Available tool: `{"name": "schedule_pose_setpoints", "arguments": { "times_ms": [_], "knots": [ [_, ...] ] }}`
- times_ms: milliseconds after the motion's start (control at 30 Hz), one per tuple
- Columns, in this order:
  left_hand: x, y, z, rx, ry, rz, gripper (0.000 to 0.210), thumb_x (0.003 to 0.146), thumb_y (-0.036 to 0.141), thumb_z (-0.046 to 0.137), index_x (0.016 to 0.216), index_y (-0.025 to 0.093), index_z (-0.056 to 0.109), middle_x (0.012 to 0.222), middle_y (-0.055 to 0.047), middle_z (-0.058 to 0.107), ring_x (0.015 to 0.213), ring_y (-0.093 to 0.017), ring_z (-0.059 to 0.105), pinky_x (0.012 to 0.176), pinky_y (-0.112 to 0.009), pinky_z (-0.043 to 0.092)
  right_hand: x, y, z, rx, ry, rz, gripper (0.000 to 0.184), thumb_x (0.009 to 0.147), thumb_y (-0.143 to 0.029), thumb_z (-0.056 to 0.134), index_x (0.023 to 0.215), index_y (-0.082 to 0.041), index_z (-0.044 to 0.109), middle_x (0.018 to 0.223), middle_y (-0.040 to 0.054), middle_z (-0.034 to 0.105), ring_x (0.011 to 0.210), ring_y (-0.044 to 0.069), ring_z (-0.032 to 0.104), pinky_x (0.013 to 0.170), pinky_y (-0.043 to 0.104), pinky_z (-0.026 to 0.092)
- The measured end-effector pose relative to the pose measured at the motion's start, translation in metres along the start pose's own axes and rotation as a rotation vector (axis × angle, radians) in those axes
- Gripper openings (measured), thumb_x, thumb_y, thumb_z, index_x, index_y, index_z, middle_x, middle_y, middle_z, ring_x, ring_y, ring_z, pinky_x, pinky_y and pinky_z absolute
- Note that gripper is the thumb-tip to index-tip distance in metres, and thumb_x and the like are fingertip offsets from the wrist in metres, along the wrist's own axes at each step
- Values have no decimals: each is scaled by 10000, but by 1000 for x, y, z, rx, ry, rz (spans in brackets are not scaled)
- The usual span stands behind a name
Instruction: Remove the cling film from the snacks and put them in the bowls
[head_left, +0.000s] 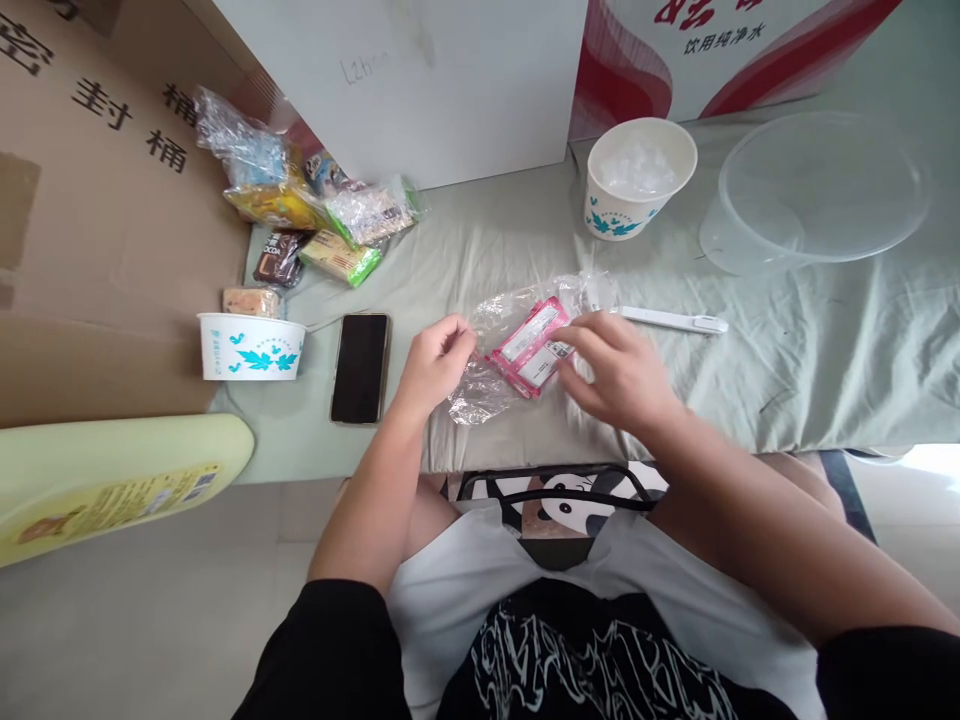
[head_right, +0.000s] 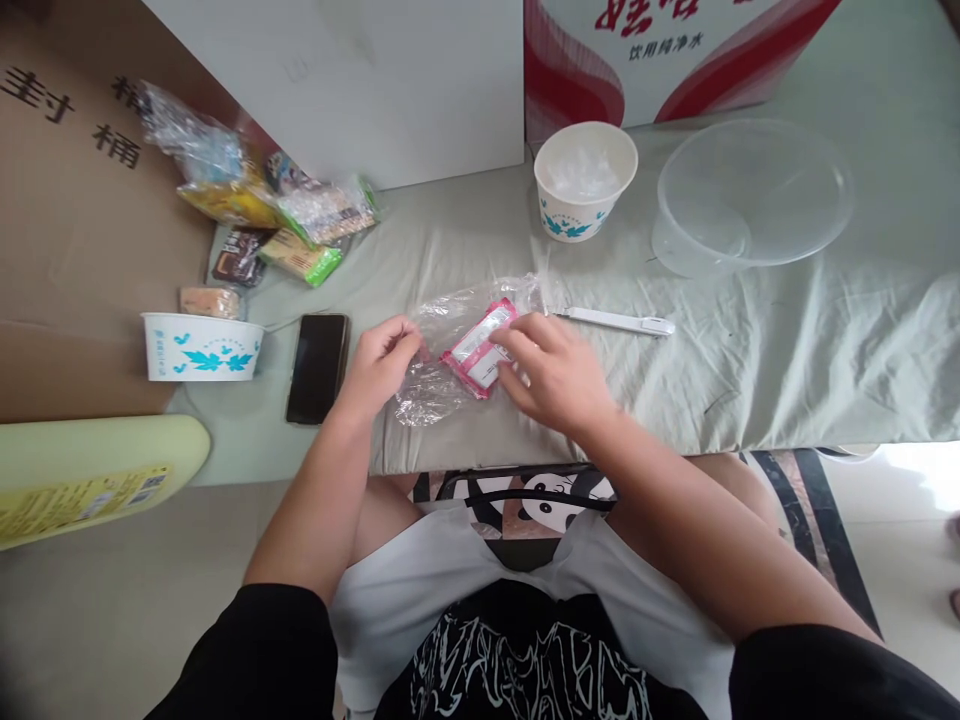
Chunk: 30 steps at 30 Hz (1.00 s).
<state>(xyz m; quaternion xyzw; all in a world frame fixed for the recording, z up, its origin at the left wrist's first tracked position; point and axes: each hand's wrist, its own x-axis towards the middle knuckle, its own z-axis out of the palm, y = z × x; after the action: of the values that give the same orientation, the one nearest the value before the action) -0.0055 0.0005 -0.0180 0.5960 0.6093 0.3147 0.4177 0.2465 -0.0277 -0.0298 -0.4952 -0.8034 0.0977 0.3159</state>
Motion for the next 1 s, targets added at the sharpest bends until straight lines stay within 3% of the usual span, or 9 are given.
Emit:
{"name": "schedule_pose_setpoints", "arguments": {
  "times_ms": [133,233,367,433,533,667,833,900,1000],
  "knots": [
    [-5,13,-5,-336,-88,-126,214,857,382,582,733,208,568,998,-55,735,961,-226,702,769,-347,572,-7,-19,5,136,-110,264,397,975,-421,492,1259,-186,640,1062,144,716,982,315,661,872,497,551],
    [-12,30,-6,-587,-166,-138,349,909,486,514,704,207,473,1191,-67,732,1119,-296,716,866,-488,609,-6,-22,2,499,-156,560,483,964,-543,496,1292,-206,603,1103,128,725,1031,314,681,947,537,548],
    [-19,46,-6,-651,98,-72,490,948,651,451,717,222,487,1129,-66,746,1202,-343,698,849,-570,611,-3,-25,3,1331,-285,913,575,888,-727,538,1214,-257,595,1207,121,719,1060,299,713,878,494,610],
    [-19,50,-7,-649,233,-50,504,935,709,462,755,243,527,1094,-70,746,1274,-345,662,875,-572,606,-2,-29,8,1567,-305,1018,542,808,-701,666,1131,-272,591,1203,106,718,1065,286,719,822,441,621],
    [-14,50,-8,-653,276,-37,494,916,734,470,784,266,552,1059,-73,733,1320,-321,629,920,-549,597,-1,-36,16,1564,-256,1082,537,705,-506,836,1110,-287,560,1214,67,702,1087,242,706,803,361,607],
    [-3,33,-8,-630,223,-3,438,917,598,481,677,235,430,937,-59,689,1151,-267,684,958,-481,576,1,-41,20,1329,-210,1071,824,697,-425,863,1392,-307,435,1328,101,635,1158,243,674,898,398,608],
    [6,-6,-17,-316,501,89,317,815,382,612,605,234,427,784,-26,589,1127,-226,634,1053,-333,486,7,-40,18,1268,-258,1067,1046,708,-442,858,1563,-290,275,1338,121,642,1218,267,655,974,444,615],
    [5,-16,-23,-238,412,-10,255,784,331,649,605,225,501,851,-30,637,1164,-230,614,1017,-296,483,8,-40,19,1246,-266,1062,986,739,-462,833,1554,-284,307,1338,121,647,1212,266,663,975,441,620],
    [1,-16,-28,-227,210,-150,206,778,319,682,643,210,570,856,-35,668,1020,-215,643,832,-267,515,8,-41,20,1202,-275,1041,899,782,-480,795,1537,-286,345,1363,130,633,1201,264,674,966,436,624]
  ]
}}
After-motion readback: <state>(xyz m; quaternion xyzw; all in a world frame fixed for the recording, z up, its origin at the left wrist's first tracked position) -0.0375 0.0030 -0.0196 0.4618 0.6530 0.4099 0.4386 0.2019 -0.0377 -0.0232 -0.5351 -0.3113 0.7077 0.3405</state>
